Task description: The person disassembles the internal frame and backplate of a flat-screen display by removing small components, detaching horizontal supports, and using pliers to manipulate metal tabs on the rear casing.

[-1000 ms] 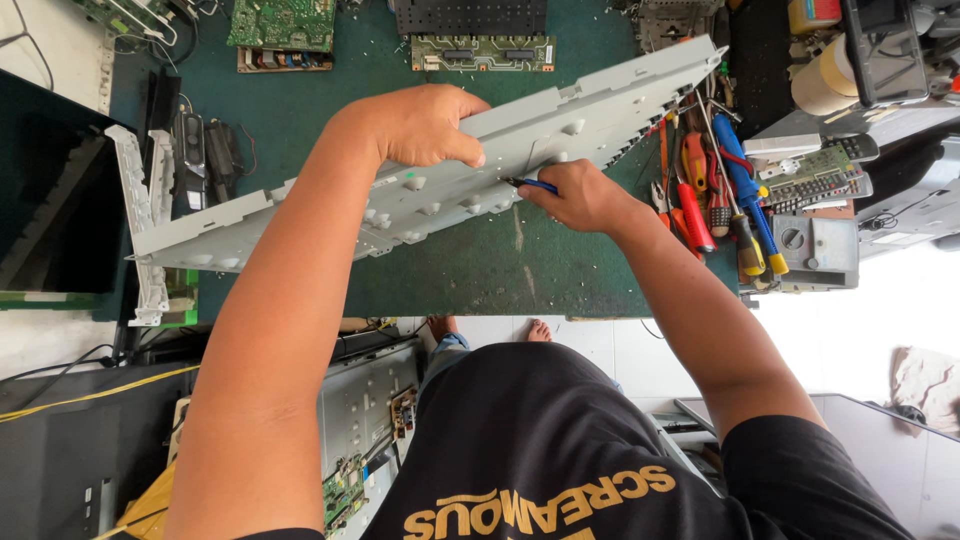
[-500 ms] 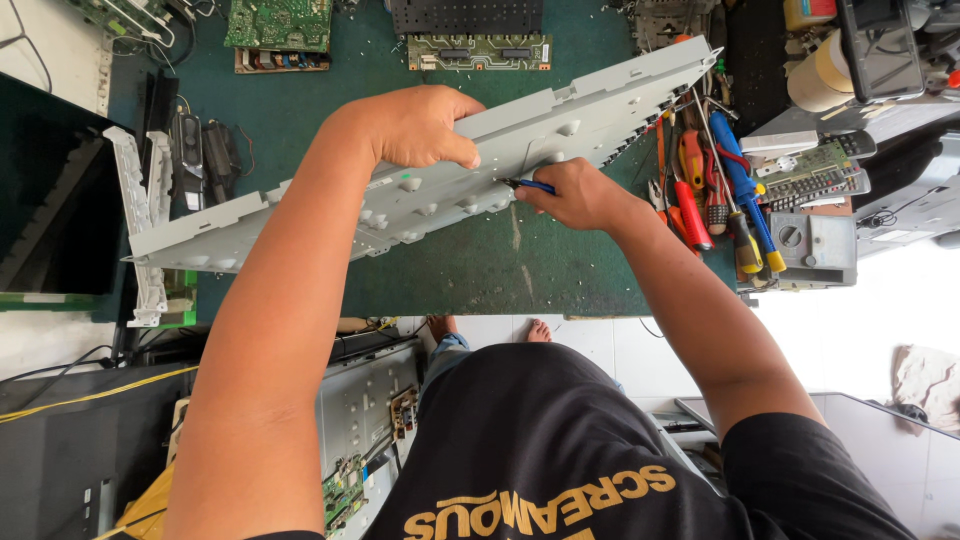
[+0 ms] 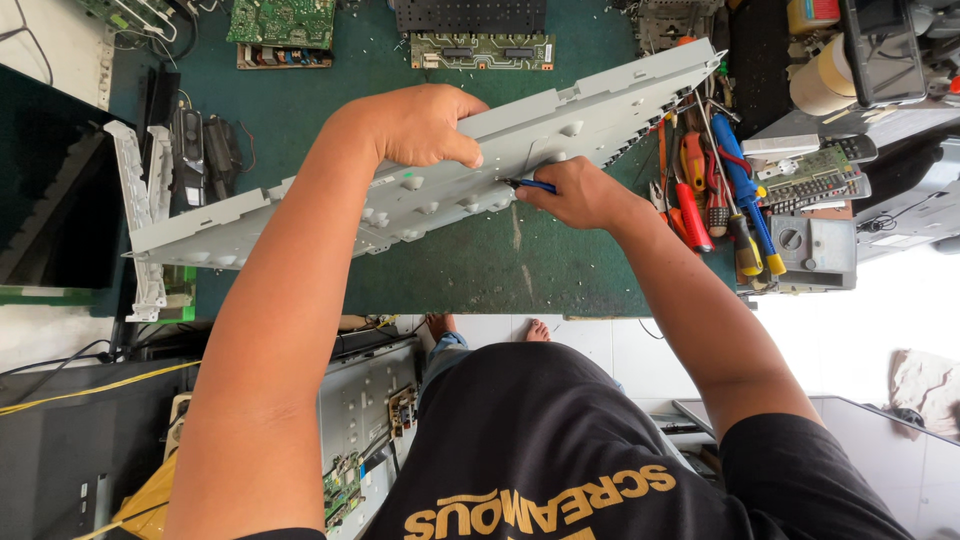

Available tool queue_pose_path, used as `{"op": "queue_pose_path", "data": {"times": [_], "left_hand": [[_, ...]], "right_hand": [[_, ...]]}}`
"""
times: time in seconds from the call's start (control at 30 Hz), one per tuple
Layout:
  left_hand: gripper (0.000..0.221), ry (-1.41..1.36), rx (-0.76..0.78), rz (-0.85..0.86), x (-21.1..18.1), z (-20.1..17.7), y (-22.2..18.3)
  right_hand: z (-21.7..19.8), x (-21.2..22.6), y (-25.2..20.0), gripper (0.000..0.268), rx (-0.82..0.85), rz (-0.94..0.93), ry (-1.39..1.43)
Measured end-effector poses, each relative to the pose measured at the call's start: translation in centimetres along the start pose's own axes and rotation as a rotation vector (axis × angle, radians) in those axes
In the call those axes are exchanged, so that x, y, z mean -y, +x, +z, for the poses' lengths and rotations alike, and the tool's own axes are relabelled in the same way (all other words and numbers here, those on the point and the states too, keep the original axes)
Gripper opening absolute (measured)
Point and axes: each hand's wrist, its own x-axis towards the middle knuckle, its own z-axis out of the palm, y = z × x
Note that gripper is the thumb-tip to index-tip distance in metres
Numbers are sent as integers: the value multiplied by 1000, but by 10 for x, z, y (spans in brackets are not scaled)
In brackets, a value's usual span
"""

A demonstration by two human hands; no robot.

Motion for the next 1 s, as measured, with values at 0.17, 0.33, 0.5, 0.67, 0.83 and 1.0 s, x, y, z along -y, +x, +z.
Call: {"op": "queue_pose_path", "data": {"times": [0.17, 0.33, 0.5, 0.67, 0.83, 1.0], "left_hand": [[12, 7, 0, 15, 3, -1, 2], [13, 4, 6, 19, -1, -2, -2], [31, -5, 15, 10, -4, -4, -6], [23, 29, -1, -6, -1, -2, -3], [23, 28, 10, 23, -1, -3, -1], [64, 84, -9, 25, -7, -5, -3]], "right_hand": [[5, -3, 2, 51, -12, 25, -28], [15, -15, 2, 54, -60, 25, -104], [3, -3, -24, 61, 182, 99, -189], [37, -49, -98, 40, -28, 294, 19], [74, -100, -156, 32, -426, 570, -14], [61, -146, -157, 50, -770, 439, -361]]}}
